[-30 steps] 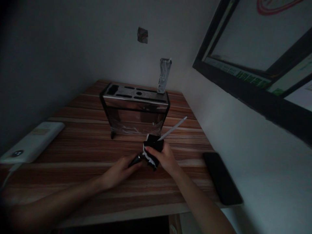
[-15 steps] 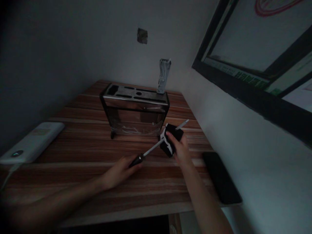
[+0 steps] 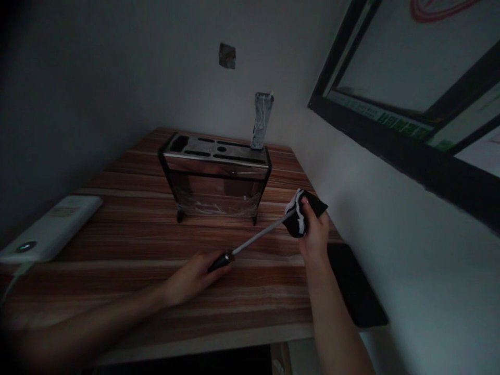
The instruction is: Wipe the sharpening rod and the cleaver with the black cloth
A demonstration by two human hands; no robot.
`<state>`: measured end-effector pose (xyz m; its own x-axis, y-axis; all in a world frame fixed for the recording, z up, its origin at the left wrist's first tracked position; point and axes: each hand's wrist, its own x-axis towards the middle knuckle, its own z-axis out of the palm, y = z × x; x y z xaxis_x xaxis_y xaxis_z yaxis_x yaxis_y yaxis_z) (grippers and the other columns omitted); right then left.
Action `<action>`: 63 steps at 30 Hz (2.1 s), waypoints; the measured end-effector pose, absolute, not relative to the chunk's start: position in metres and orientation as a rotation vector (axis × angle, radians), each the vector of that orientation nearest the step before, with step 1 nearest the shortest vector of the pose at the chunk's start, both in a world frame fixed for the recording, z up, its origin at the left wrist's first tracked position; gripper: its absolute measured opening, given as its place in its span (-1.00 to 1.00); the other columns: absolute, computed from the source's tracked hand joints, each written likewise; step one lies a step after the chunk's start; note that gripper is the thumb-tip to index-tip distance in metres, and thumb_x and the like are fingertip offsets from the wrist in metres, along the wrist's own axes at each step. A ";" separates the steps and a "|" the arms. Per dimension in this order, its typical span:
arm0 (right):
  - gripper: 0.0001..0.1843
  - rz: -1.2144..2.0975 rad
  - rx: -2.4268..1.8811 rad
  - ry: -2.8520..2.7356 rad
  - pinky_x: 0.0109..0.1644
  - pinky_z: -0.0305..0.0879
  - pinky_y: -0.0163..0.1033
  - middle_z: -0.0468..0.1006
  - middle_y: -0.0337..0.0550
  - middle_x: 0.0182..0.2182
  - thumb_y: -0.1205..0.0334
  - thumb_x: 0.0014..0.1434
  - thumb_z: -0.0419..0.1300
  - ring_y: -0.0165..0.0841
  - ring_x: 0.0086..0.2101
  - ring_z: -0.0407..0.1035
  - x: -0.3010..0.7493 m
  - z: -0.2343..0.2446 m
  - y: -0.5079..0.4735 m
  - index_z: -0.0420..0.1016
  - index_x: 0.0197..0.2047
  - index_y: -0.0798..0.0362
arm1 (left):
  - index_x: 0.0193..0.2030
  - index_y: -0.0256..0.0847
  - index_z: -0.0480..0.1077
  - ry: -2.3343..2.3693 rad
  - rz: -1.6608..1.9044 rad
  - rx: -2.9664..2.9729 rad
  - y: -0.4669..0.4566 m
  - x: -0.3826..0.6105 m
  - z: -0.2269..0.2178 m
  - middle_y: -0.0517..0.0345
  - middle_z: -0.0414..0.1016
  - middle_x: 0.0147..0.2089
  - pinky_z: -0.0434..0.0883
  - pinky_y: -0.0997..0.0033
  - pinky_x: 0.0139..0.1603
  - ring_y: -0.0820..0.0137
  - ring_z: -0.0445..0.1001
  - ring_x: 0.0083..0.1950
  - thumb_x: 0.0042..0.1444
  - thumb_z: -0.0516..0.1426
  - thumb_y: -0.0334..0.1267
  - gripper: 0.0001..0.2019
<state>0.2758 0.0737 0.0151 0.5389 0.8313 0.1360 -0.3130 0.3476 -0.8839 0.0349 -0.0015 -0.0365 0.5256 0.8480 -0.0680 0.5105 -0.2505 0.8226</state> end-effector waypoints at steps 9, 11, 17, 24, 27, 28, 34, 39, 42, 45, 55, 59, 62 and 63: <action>-0.78 0.834 -0.833 -0.666 -0.42 0.35 -0.39 0.50 -0.35 -0.49 0.22 -0.19 0.36 -0.52 -0.50 0.38 0.273 0.021 0.073 0.51 -0.40 0.06 | -0.27 -0.21 0.32 1.115 0.501 1.967 -0.002 0.035 -0.037 0.18 0.45 -0.33 0.27 0.52 -0.34 0.41 0.43 -0.32 0.21 -0.02 -0.16 -0.81; -0.77 0.874 -0.818 -0.700 -0.44 0.35 -0.39 0.48 -0.36 -0.51 0.21 -0.17 0.36 -0.52 -0.51 0.37 0.271 0.020 0.073 0.50 -0.39 0.06 | -0.28 -0.21 0.32 1.125 0.497 1.966 -0.002 0.035 -0.037 0.18 0.44 -0.34 0.27 0.52 -0.36 0.41 0.43 -0.35 0.21 -0.02 -0.15 -0.80; -0.73 0.833 -0.847 -0.681 -0.40 0.35 -0.42 0.49 -0.39 -0.48 0.22 -0.18 0.36 -0.54 -0.50 0.38 0.269 0.015 0.075 0.50 -0.33 0.02 | -0.26 -0.21 0.33 1.106 0.510 1.946 -0.002 0.035 -0.035 0.19 0.44 -0.34 0.27 0.52 -0.36 0.42 0.43 -0.34 0.21 -0.02 -0.16 -0.80; -0.72 0.907 -0.982 -0.700 -0.38 0.37 -0.37 0.54 -0.36 -0.48 0.20 -0.23 0.39 -0.48 -0.48 0.41 0.255 0.005 0.069 0.51 -0.37 0.02 | -0.30 -0.21 0.31 1.133 0.512 1.932 -0.001 0.034 -0.038 0.19 0.43 -0.35 0.28 0.52 -0.33 0.41 0.42 -0.33 0.21 -0.03 -0.14 -0.79; -0.69 1.058 -1.043 -0.757 -0.36 0.38 -0.34 0.56 -0.33 -0.48 0.18 -0.26 0.41 -0.45 -0.48 0.43 0.243 0.000 0.062 0.52 -0.37 0.02 | -0.33 -0.22 0.30 1.159 0.526 1.908 -0.001 0.035 -0.039 0.20 0.41 -0.37 0.27 0.53 -0.36 0.42 0.40 -0.36 0.20 -0.03 -0.15 -0.79; -0.68 1.100 -1.063 -0.783 -0.36 0.39 -0.33 0.57 -0.32 -0.48 0.17 -0.26 0.41 -0.44 -0.48 0.44 0.239 -0.002 0.060 0.52 -0.36 0.03 | -0.34 -0.22 0.30 1.165 0.527 1.895 0.000 0.035 -0.039 0.20 0.41 -0.38 0.26 0.53 -0.37 0.42 0.39 -0.37 0.19 -0.03 -0.15 -0.79; -0.65 1.303 -1.181 -1.001 -0.41 0.36 -0.34 0.56 -0.27 -0.50 0.15 -0.24 0.40 -0.40 -0.49 0.43 0.223 -0.015 0.043 0.51 -0.33 0.06 | -0.35 -0.24 0.30 1.167 0.544 1.859 0.001 0.035 -0.040 0.21 0.38 -0.41 0.25 0.52 -0.37 0.43 0.38 -0.39 0.19 -0.04 -0.17 -0.79; -0.63 1.374 -1.249 -1.142 -0.38 0.37 -0.32 0.56 -0.28 -0.47 0.21 -0.26 0.41 -0.37 -0.45 0.43 0.210 -0.025 0.032 0.48 -0.31 0.06 | -0.25 -0.24 0.34 1.136 0.575 1.819 0.001 0.035 -0.042 0.17 0.45 -0.34 0.29 0.50 -0.32 0.41 0.41 -0.35 0.19 -0.04 -0.20 -0.80; -0.67 1.415 -1.266 -1.264 -0.41 0.35 -0.33 0.54 -0.27 -0.50 0.21 -0.26 0.40 -0.38 -0.47 0.42 0.206 -0.026 0.028 0.49 -0.35 0.07 | -0.21 -0.25 0.35 1.108 0.600 1.795 0.000 0.035 -0.041 0.15 0.48 -0.29 0.30 0.50 -0.27 0.39 0.44 -0.30 0.20 -0.04 -0.23 -0.80; -0.71 1.427 -1.279 -1.298 -0.45 0.34 -0.33 0.52 -0.27 -0.53 0.18 -0.26 0.40 -0.39 -0.50 0.40 0.204 -0.025 0.027 0.50 -0.41 0.07 | -0.20 -0.25 0.35 1.096 0.609 1.793 0.000 0.035 -0.040 0.15 0.48 -0.29 0.31 0.49 -0.25 0.38 0.44 -0.29 0.19 -0.03 -0.24 -0.81; -0.74 1.462 -1.223 -1.335 -0.46 0.32 -0.36 0.52 -0.26 -0.54 0.14 -0.20 0.38 -0.41 -0.52 0.39 0.205 -0.026 0.028 0.51 -0.41 0.08 | -0.22 -0.25 0.36 1.111 0.584 1.790 0.000 0.034 -0.040 0.15 0.49 -0.28 0.32 0.49 -0.26 0.37 0.44 -0.29 0.19 -0.02 -0.21 -0.80; -0.73 1.457 -1.214 -1.302 -0.46 0.32 -0.36 0.53 -0.27 -0.53 0.16 -0.21 0.39 -0.41 -0.51 0.39 0.204 -0.027 0.027 0.50 -0.41 0.08 | -0.22 -0.26 0.35 1.101 0.597 1.784 0.001 0.035 -0.040 0.14 0.48 -0.28 0.32 0.49 -0.24 0.38 0.44 -0.28 0.19 -0.02 -0.22 -0.80; -0.74 1.427 -1.230 -1.264 -0.46 0.33 -0.35 0.53 -0.29 -0.53 0.17 -0.23 0.39 -0.41 -0.51 0.40 0.205 -0.027 0.027 0.50 -0.43 0.06 | -0.21 -0.26 0.35 1.098 0.580 1.786 0.001 0.034 -0.040 0.16 0.47 -0.31 0.31 0.50 -0.27 0.39 0.43 -0.31 0.19 -0.02 -0.21 -0.80; -0.75 1.416 -1.228 -1.268 -0.46 0.33 -0.35 0.53 -0.29 -0.54 0.17 -0.23 0.40 -0.40 -0.51 0.41 0.205 -0.027 0.027 0.50 -0.43 0.06 | -0.20 -0.26 0.35 1.096 0.575 1.785 0.001 0.034 -0.040 0.16 0.46 -0.32 0.31 0.50 -0.28 0.39 0.42 -0.32 0.19 -0.03 -0.21 -0.79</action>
<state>0.2051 0.0270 -0.0269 -0.1563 0.9798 -0.1250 0.0166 -0.1239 -0.9922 0.0344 0.0012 -0.0397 0.4916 0.8676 -0.0750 0.4309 -0.1675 0.8867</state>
